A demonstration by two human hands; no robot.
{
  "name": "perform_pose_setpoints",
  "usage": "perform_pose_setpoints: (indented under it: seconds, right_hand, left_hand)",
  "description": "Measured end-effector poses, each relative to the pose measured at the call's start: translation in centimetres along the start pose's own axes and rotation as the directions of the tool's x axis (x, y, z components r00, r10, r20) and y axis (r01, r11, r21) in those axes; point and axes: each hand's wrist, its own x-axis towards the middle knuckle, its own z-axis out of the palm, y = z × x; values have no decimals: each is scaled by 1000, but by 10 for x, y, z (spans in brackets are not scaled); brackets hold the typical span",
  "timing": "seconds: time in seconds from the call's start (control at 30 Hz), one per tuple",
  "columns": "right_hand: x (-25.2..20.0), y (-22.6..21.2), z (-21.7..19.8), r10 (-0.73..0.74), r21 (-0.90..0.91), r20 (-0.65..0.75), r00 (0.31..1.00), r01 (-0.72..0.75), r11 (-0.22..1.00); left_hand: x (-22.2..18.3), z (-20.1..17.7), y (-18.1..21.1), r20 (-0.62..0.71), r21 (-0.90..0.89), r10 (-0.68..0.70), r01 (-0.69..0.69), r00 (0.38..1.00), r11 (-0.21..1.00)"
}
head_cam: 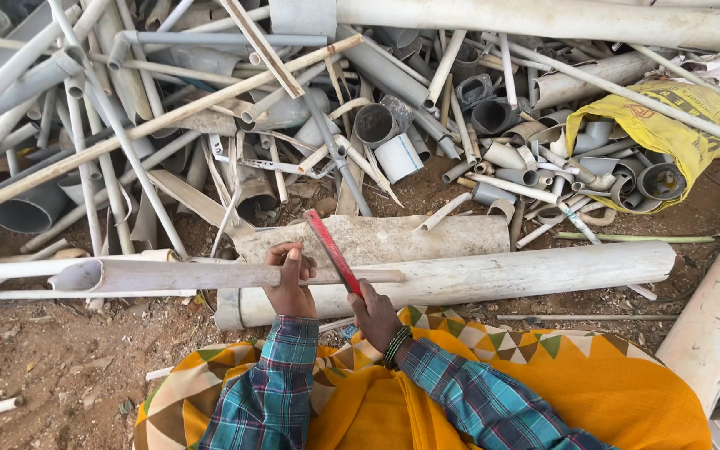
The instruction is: The person saws through white PVC pipes by hand using a red hacksaw blade while sitting on the ground amidst a large pile of scrap plastic.
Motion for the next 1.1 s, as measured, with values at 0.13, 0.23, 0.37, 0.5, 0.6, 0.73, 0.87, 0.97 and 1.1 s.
perform_pose_setpoints:
  seconds: [0.13, 0.23, 0.37, 0.5, 0.6, 0.73, 0.87, 0.97, 1.1]
  right_hand:
    - [27, 42, -29, 457, 224, -165, 874, -418, 880]
    - [27, 57, -41, 615, 161, -190, 765, -594, 788]
    - [14, 8, -2, 98, 12, -126, 987, -97, 995]
    - [8, -19, 11, 103, 5, -44, 994, -103, 995]
    - [17, 16, -17, 378, 59, -203, 903, -374, 926]
    - [21, 37, -24, 537, 132, -239, 809, -521, 843]
    - [5, -12, 22, 29, -105, 25, 999, -26, 994]
    - [12, -15, 24, 16, -43, 17, 1000, -15, 999]
    - [33, 33, -24, 525, 83, -181, 832, -519, 851]
  left_hand:
    - [11, -13, 4, -84, -76, 15, -22, 996, 997]
    - [15, -12, 3, -69, -24, 43, -45, 997, 999]
    - [11, -5, 1, -88, 20, 26, -25, 996, 1000]
    - [9, -15, 12, -107, 102, 66, -55, 992, 993]
    - [16, -23, 26, -156, 68, 66, -56, 986, 996]
    - [15, -19, 26, -90, 74, 90, -83, 992, 994]
    - [15, -17, 26, -80, 122, 78, -68, 994, 990]
    - [11, -21, 27, -83, 85, 61, -54, 995, 995]
    - [17, -24, 30, -171, 93, 74, -59, 983, 994]
